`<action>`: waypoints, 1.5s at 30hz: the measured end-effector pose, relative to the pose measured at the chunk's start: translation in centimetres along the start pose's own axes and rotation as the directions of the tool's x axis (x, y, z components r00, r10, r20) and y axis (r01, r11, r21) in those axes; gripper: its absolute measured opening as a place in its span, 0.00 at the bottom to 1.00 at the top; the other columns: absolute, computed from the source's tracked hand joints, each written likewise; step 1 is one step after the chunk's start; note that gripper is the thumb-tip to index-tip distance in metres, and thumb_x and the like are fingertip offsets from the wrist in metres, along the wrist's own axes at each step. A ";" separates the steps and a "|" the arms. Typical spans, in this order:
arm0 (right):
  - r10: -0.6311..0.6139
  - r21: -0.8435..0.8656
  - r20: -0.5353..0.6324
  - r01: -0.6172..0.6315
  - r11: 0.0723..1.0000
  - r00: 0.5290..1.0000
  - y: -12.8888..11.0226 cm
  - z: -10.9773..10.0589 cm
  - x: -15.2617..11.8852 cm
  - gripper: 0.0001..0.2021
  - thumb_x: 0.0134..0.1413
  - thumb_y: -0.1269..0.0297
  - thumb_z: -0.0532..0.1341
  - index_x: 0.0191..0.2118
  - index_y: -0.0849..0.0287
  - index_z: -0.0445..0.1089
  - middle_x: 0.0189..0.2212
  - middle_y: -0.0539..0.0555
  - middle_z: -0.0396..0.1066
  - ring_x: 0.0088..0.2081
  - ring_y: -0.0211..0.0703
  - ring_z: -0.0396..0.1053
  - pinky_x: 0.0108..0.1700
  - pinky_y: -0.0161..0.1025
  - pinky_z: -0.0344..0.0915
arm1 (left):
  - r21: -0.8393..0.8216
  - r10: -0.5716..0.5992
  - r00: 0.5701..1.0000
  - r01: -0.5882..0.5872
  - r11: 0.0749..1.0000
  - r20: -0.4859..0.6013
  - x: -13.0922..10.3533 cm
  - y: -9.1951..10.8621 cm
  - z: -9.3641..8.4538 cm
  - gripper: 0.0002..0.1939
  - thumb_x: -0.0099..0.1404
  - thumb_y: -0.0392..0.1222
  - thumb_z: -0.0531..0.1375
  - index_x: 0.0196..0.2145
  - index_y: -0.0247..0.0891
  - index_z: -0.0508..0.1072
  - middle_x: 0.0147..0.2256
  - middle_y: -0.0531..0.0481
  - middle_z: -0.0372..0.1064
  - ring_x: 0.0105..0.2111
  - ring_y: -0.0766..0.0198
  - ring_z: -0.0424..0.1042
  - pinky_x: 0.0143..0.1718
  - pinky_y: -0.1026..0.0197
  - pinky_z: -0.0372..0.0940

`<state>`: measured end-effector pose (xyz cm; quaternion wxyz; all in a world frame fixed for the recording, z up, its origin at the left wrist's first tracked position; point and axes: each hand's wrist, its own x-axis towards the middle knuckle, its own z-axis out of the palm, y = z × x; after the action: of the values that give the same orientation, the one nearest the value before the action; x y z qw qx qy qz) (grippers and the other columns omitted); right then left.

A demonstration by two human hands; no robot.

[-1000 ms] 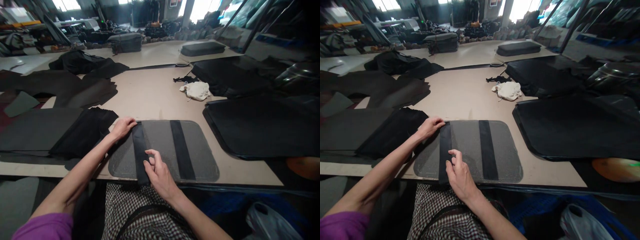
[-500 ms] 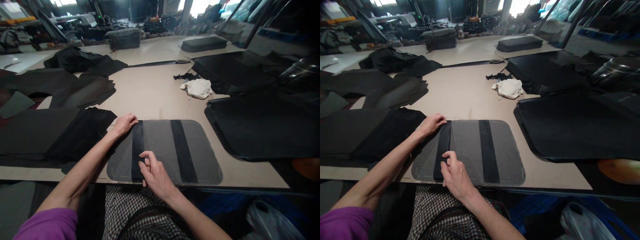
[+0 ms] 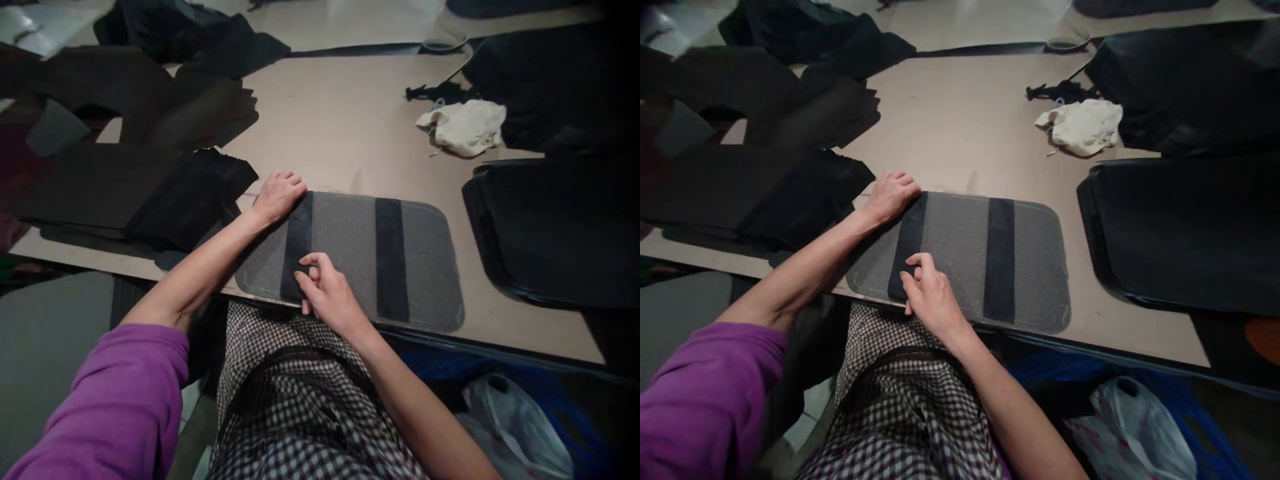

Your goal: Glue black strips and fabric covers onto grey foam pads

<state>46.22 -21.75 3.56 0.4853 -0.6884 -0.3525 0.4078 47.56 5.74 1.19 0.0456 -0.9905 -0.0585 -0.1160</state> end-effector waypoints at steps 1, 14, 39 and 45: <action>0.003 -0.011 0.007 -0.003 1.000 1.000 0.0 0.0 0.0 0.09 0.69 0.60 0.56 0.50 0.54 0.60 0.20 0.36 0.56 0.17 0.35 0.70 0.24 0.30 0.60 | 0.020 0.003 1.000 -0.003 1.000 0.004 -0.2 0.2 -0.1 0.18 0.79 0.42 0.48 0.42 0.39 0.78 0.39 0.45 0.73 0.47 0.53 0.67 0.47 0.51 0.60; -0.032 -0.574 0.018 0.036 0.818 0.999 -0.4 1.7 0.2 0.04 0.69 0.64 0.59 0.47 0.55 0.65 0.27 0.47 0.73 0.31 0.44 0.76 0.34 0.36 0.58 | -0.041 -0.035 0.999 0.035 0.999 -0.005 -4.0 1.9 -1.3 0.19 0.77 0.51 0.53 0.51 0.37 0.76 0.46 0.39 0.77 0.52 0.47 0.69 0.51 0.47 0.58; -0.516 -0.716 0.325 0.563 0.413 0.792 2.0 1.1 -3.3 0.12 0.65 0.74 0.59 0.50 0.59 0.76 0.52 0.56 0.78 0.55 0.48 0.67 0.57 0.47 0.62 | -0.086 -0.122 0.991 0.127 0.988 0.060 -5.0 2.3 -0.4 0.23 0.75 0.54 0.54 0.60 0.41 0.73 0.69 0.37 0.58 0.72 0.42 0.48 0.69 0.37 0.48; -0.642 -0.608 -0.008 0.506 0.612 0.767 2.7 -5.3 -7.7 0.21 0.62 0.79 0.56 0.55 0.55 0.74 0.58 0.55 0.76 0.60 0.44 0.69 0.63 0.50 0.62 | -0.108 -0.189 0.971 0.206 0.973 0.147 -4.0 0.9 0.3 0.28 0.75 0.57 0.48 0.62 0.43 0.72 0.68 0.40 0.60 0.70 0.46 0.54 0.69 0.42 0.51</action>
<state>48.04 -31.30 3.72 0.3965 -0.6916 -0.6033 0.0232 43.83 4.44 -0.07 -0.0311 -0.9862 -0.1526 -0.0557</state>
